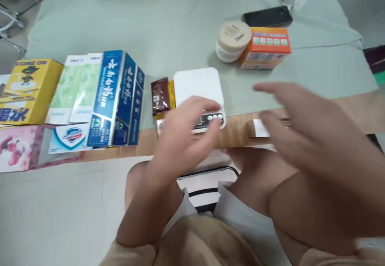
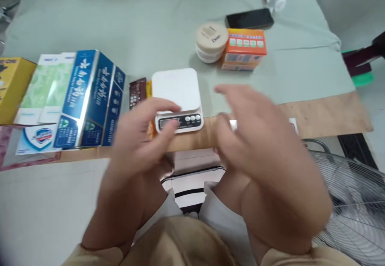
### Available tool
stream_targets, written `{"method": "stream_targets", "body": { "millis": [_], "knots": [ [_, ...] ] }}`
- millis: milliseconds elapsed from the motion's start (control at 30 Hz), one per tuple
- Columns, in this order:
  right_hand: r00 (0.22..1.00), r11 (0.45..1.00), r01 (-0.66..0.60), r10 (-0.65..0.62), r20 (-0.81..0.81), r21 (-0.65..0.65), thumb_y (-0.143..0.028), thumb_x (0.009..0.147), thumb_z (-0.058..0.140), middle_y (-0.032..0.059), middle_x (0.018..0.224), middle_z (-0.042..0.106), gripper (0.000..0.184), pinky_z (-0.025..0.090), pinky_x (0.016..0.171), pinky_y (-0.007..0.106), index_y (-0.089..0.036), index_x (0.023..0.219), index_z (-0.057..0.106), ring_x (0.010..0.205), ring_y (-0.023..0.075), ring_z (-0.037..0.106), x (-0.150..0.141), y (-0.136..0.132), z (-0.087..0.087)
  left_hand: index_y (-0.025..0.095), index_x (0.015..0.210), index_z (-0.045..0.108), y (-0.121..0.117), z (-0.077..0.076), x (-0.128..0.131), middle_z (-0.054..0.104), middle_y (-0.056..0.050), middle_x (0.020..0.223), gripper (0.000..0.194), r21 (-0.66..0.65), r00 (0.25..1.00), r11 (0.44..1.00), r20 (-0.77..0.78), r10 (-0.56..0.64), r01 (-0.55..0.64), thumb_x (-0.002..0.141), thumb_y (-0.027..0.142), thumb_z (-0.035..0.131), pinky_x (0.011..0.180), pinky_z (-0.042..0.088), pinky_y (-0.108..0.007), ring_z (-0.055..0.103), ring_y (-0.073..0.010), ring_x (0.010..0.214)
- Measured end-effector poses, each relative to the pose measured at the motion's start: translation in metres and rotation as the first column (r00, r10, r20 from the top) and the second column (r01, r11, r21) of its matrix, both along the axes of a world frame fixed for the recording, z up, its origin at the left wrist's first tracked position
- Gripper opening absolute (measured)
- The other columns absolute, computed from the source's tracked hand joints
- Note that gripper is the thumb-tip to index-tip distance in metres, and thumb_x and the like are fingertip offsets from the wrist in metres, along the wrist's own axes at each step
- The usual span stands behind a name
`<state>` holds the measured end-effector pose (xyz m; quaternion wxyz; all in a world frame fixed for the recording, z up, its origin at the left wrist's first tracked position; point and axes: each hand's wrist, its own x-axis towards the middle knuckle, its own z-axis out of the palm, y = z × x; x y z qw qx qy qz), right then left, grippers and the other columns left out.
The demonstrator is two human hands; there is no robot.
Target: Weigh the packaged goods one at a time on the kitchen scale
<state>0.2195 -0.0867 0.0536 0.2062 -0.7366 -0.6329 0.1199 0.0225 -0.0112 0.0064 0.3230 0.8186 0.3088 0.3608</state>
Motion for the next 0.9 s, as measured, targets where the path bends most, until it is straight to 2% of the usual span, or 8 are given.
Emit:
{"method": "stream_targets", "body": {
  "millis": [100, 200, 300, 367, 533, 667, 767, 900],
  "knots": [
    [0.963, 0.951, 0.264, -0.268, -0.003, -0.164, -0.022, 0.087, 0.044, 0.0155, 0.136, 0.072, 0.054, 0.051, 0.111, 0.062, -0.018, 0.137, 0.064, 0.133, 0.0373, 0.065, 0.053, -0.013, -0.011, 0.009, 0.132, 0.063, -0.014, -0.02, 0.061, 0.071, -0.018, 0.138, 0.039, -0.047, 0.94, 0.977, -0.266, -0.212, 0.207, 0.098, 0.028, 0.063, 0.112, 0.055, -0.042, 0.067, -0.0279, 0.13],
    [0.949, 0.93, 0.287, -0.308, -0.061, -0.228, -0.021, 0.089, 0.041, 0.0119, 0.126, 0.074, 0.053, 0.054, 0.105, 0.061, -0.023, 0.139, 0.061, 0.126, 0.0352, 0.068, 0.079, -0.021, -0.022, 0.009, 0.146, 0.053, -0.022, -0.039, 0.104, 0.057, -0.021, 0.157, 0.058, -0.081, 0.846, 0.947, -0.431, -0.313, 0.309, 0.094, 0.028, 0.07, 0.123, 0.045, -0.05, 0.052, -0.0341, 0.149],
    [0.94, 0.925, 0.284, -0.321, -0.118, -0.252, -0.023, 0.088, 0.044, 0.0105, 0.13, 0.074, 0.05, 0.055, 0.103, 0.06, -0.025, 0.135, 0.063, 0.127, 0.0356, 0.066, 0.087, -0.023, -0.026, 0.014, 0.14, 0.058, -0.022, -0.047, 0.124, 0.069, -0.014, 0.14, 0.047, -0.167, 0.745, 0.926, -0.554, -0.372, 0.338, 0.094, 0.022, 0.067, 0.106, 0.056, -0.05, 0.064, -0.0341, 0.133],
    [0.917, 0.906, 0.319, -0.369, -0.151, -0.28, -0.024, 0.087, 0.045, 0.0112, 0.135, 0.071, 0.049, 0.054, 0.104, 0.061, -0.024, 0.132, 0.065, 0.13, 0.0374, 0.064, 0.089, -0.021, -0.023, 0.019, 0.135, 0.061, -0.02, -0.047, 0.125, 0.074, -0.009, 0.13, 0.038, -0.216, 0.736, 0.922, -0.555, -0.388, 0.322, 0.097, 0.021, 0.062, 0.095, 0.059, -0.044, 0.069, -0.0304, 0.121],
    [0.88, 0.88, 0.389, -0.442, -0.172, -0.27, -0.022, 0.085, 0.048, 0.0097, 0.101, 0.074, 0.056, 0.052, 0.109, 0.062, -0.021, 0.139, 0.062, 0.116, 0.0339, 0.067, 0.085, -0.012, -0.011, 0.02, 0.136, 0.061, -0.011, -0.028, 0.093, 0.075, -0.007, 0.126, 0.042, -0.152, 0.885, 0.957, -0.367, -0.287, 0.247, 0.095, 0.02, 0.065, 0.096, 0.057, -0.035, 0.071, -0.0227, 0.113],
    [0.879, 0.896, 0.425, -0.442, -0.178, -0.128, -0.032, 0.082, 0.06, 0.0088, 0.116, 0.071, 0.054, 0.056, 0.102, 0.065, -0.026, 0.135, 0.066, 0.098, 0.0285, 0.069, 0.065, -0.001, -0.013, 0.02, 0.132, 0.066, 0.006, -0.008, 0.045, 0.071, -0.008, 0.123, 0.043, 0.039, 0.949, 0.997, -0.311, -0.057, 0.073, 0.089, 0.02, 0.072, 0.099, 0.058, -0.035, 0.068, -0.0232, 0.113],
    [0.89, 0.942, 0.331, -0.33, -0.314, -0.051, -0.041, 0.081, 0.067, 0.0068, 0.12, 0.072, 0.056, 0.062, 0.089, 0.062, -0.03, 0.136, 0.065, 0.088, 0.0247, 0.071, 0.045, 0.012, -0.028, 0.02, 0.131, 0.069, 0.023, -0.01, 0.011, 0.063, -0.01, 0.123, 0.048, 0.111, 0.95, 0.99, -0.29, 0.111, -0.082, 0.084, 0.02, 0.078, 0.098, 0.059, -0.037, 0.064, -0.0258, 0.117],
    [0.884, 0.971, 0.22, -0.16, -0.44, 0.088, -0.04, 0.079, 0.07, 0.0086, 0.129, 0.07, 0.072, 0.065, 0.094, 0.054, -0.025, 0.148, 0.055, 0.101, 0.0242, 0.072, 0.024, 0.04, -0.067, 0.026, 0.142, 0.062, 0.04, -0.03, -0.014, 0.059, -0.008, 0.126, 0.056, 0.104, 0.935, 0.979, -0.293, 0.197, -0.174, 0.088, 0.021, 0.074, 0.105, 0.057, -0.041, 0.061, -0.0268, 0.122]
  ]
}}
